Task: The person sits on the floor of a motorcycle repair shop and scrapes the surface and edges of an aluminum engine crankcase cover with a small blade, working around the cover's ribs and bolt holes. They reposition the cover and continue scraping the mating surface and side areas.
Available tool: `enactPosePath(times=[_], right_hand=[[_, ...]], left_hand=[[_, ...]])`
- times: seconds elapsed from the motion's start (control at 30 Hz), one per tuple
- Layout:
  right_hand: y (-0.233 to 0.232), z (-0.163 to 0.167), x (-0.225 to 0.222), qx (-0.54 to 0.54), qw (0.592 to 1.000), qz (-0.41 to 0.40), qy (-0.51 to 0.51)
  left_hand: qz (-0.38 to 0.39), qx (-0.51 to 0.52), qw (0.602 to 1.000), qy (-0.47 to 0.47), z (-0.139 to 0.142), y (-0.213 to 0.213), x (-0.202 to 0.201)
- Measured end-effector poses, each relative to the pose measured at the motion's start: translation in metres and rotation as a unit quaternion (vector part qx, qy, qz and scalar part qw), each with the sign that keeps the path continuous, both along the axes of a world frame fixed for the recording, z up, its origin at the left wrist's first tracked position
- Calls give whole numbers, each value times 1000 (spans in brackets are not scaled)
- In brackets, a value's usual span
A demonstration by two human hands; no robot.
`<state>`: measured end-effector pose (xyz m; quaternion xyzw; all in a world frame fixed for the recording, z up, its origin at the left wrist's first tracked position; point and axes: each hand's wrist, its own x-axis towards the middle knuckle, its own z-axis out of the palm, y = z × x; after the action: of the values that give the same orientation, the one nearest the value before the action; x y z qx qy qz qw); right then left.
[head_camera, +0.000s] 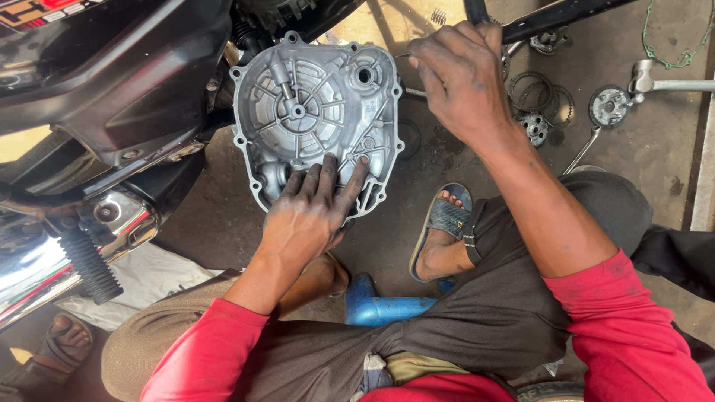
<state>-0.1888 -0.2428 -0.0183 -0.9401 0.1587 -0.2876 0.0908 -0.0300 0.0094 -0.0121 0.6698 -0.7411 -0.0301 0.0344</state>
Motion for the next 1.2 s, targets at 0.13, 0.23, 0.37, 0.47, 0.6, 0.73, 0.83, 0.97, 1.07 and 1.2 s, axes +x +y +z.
enactPosePath(times=[0.13, 0.23, 0.37, 0.47, 0.6, 0.73, 0.83, 0.97, 1.07, 1.2], right_hand=[[10, 8, -4, -4, 1000, 2, 26], [30, 20, -11, 20, 999, -15, 47], [64, 33, -29, 78, 993, 52, 68], [83, 32, -38, 73, 985, 95, 121], [95, 21, -42, 57, 979, 116, 155], [98, 10, -44, -1, 979, 186, 81], [94, 1, -47, 20, 982, 147, 114], [92, -9, -51, 13, 976, 167, 135], [92, -13, -56, -25, 979, 178, 99], [93, -12, -53, -23, 976, 175, 130]], left_hand=[[-3, -11, 1000, 0, -1, 1, 0], [-4, -17, 1000, 0, -1, 0, 0], [-3, -26, 1000, 5, -2, -1, -1], [-3, -24, 1000, -2, -5, -2, -2], [-7, -50, 998, -21, -10, -1, -2], [-4, -52, 998, -15, -13, 0, -1], [-6, -44, 999, -8, -13, 2, -2], [-2, -61, 998, -13, -14, 1, -2], [0, -58, 998, -11, -16, 2, -2], [0, -69, 997, -37, -19, 2, -2]])
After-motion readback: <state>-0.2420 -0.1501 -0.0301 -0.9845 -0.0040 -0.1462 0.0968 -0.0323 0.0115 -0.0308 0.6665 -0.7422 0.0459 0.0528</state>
